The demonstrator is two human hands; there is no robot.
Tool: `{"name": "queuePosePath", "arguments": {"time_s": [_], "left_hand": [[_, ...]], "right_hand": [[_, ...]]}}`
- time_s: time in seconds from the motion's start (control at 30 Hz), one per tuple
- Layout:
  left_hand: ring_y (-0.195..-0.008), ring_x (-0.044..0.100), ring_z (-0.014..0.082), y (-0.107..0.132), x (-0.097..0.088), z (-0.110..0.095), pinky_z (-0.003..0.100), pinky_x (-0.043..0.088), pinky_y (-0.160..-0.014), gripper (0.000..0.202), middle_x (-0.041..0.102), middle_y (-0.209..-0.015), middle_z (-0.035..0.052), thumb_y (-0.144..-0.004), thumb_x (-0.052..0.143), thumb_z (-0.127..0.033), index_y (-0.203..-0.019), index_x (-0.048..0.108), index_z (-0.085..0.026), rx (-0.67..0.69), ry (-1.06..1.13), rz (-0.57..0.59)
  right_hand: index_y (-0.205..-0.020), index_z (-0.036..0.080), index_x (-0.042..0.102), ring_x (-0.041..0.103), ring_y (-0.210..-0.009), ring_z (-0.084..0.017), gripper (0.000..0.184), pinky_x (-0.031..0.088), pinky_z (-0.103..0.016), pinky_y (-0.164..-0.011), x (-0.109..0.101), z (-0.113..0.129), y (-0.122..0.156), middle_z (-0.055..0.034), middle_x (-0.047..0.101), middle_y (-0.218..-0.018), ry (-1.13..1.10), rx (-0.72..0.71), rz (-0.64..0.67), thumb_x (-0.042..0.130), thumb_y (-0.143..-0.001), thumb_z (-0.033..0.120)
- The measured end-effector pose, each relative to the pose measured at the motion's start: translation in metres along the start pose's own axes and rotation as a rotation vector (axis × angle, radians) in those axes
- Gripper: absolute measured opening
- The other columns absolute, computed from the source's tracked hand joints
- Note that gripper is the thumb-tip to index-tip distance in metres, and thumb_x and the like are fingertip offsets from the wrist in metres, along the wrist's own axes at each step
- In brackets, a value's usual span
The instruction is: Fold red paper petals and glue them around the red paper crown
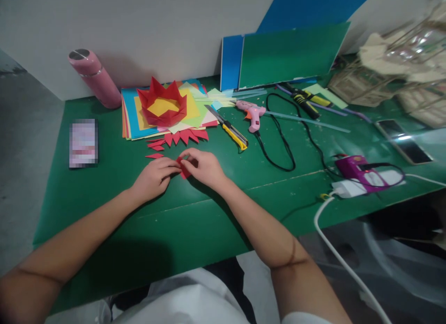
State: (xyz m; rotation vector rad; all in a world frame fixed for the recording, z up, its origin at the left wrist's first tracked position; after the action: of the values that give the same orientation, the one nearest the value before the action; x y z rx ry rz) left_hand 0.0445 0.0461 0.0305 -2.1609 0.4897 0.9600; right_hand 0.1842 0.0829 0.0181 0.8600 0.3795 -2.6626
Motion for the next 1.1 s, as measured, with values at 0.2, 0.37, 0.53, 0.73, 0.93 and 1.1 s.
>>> {"name": "queuePosePath", "arguments": {"time_s": [0.2, 0.37, 0.53, 0.73, 0.93, 1.1], "left_hand": [[-0.093, 0.064, 0.0217, -0.0001, 0.0027, 0.0009, 0.042, 0.052, -0.084, 0.033, 0.071, -0.103, 0.0101, -0.084, 0.043, -0.003, -0.097, 0.07, -0.017, 0.011, -0.063, 0.057], [-0.094, 0.065, 0.0216, -0.0009, 0.0029, 0.0008, 0.042, 0.053, -0.085, 0.034, 0.072, -0.105, 0.01, -0.085, 0.042, -0.003, -0.098, 0.07, -0.017, 0.026, -0.055, 0.073], [-0.094, 0.065, 0.0216, -0.0003, 0.0038, 0.0, 0.042, 0.053, -0.085, 0.035, 0.071, -0.106, 0.0106, -0.087, 0.041, -0.004, -0.102, 0.07, -0.016, 0.051, -0.068, 0.073], [-0.089, 0.062, 0.0215, 0.0019, 0.0023, 0.001, 0.04, 0.051, -0.08, 0.032, 0.069, -0.104, 0.0117, -0.088, 0.044, -0.007, -0.1, 0.071, -0.018, 0.057, -0.162, 0.03], [-0.089, 0.058, 0.021, 0.0034, 0.0015, 0.0037, 0.039, 0.05, -0.08, 0.031, 0.068, -0.105, 0.0114, -0.087, 0.047, -0.007, -0.1, 0.072, -0.018, 0.061, -0.188, 0.009], [-0.09, 0.057, 0.0205, 0.0035, 0.0017, 0.0048, 0.039, 0.049, -0.082, 0.03, 0.067, -0.105, 0.0108, -0.088, 0.047, -0.009, -0.1, 0.073, -0.02, 0.049, -0.206, 0.003]], "right_hand": [[-0.086, 0.021, 0.068, 0.056, -0.069, -0.017, 0.008, 0.042, -0.032, -0.071, -0.0072, 0.0015, -0.0047, -0.003, 0.066, -0.074, 0.218, -0.147, -0.064, 0.061, -0.082, 0.024], [-0.087, 0.021, 0.068, 0.053, -0.065, -0.015, 0.008, 0.041, -0.029, -0.067, -0.0069, -0.0055, -0.0067, -0.0014, 0.063, -0.072, 0.188, -0.109, -0.066, 0.063, -0.082, 0.025], [-0.081, 0.02, 0.069, 0.053, -0.065, -0.014, 0.009, 0.04, -0.028, -0.064, -0.0054, -0.0043, -0.0057, -0.0019, 0.062, -0.071, 0.179, -0.123, -0.058, 0.061, -0.084, 0.023], [-0.084, 0.022, 0.072, 0.057, -0.074, -0.016, 0.013, 0.043, -0.029, -0.069, -0.0042, -0.0036, -0.0056, -0.0041, 0.066, -0.079, 0.191, -0.211, -0.009, 0.06, -0.087, 0.026], [-0.09, 0.023, 0.075, 0.059, -0.074, -0.015, 0.017, 0.044, -0.029, -0.069, -0.0045, -0.0054, -0.0066, -0.0042, 0.067, -0.081, 0.224, -0.308, 0.06, 0.058, -0.09, 0.026], [-0.085, 0.02, 0.073, 0.058, -0.071, -0.015, 0.016, 0.045, -0.028, -0.067, -0.0046, -0.0026, -0.006, -0.004, 0.066, -0.077, 0.246, -0.396, 0.018, 0.059, -0.09, 0.024]]}}
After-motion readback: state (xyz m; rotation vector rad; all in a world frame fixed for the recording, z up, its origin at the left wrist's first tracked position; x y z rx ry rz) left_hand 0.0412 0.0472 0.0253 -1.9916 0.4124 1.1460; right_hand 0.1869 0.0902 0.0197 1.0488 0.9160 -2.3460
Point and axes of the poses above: each hand's wrist, its own y-axis away from the middle knuckle, its own x-axis out of the palm, z = x × y, the point moved 6 cm from there along -y, towards the middle knuckle
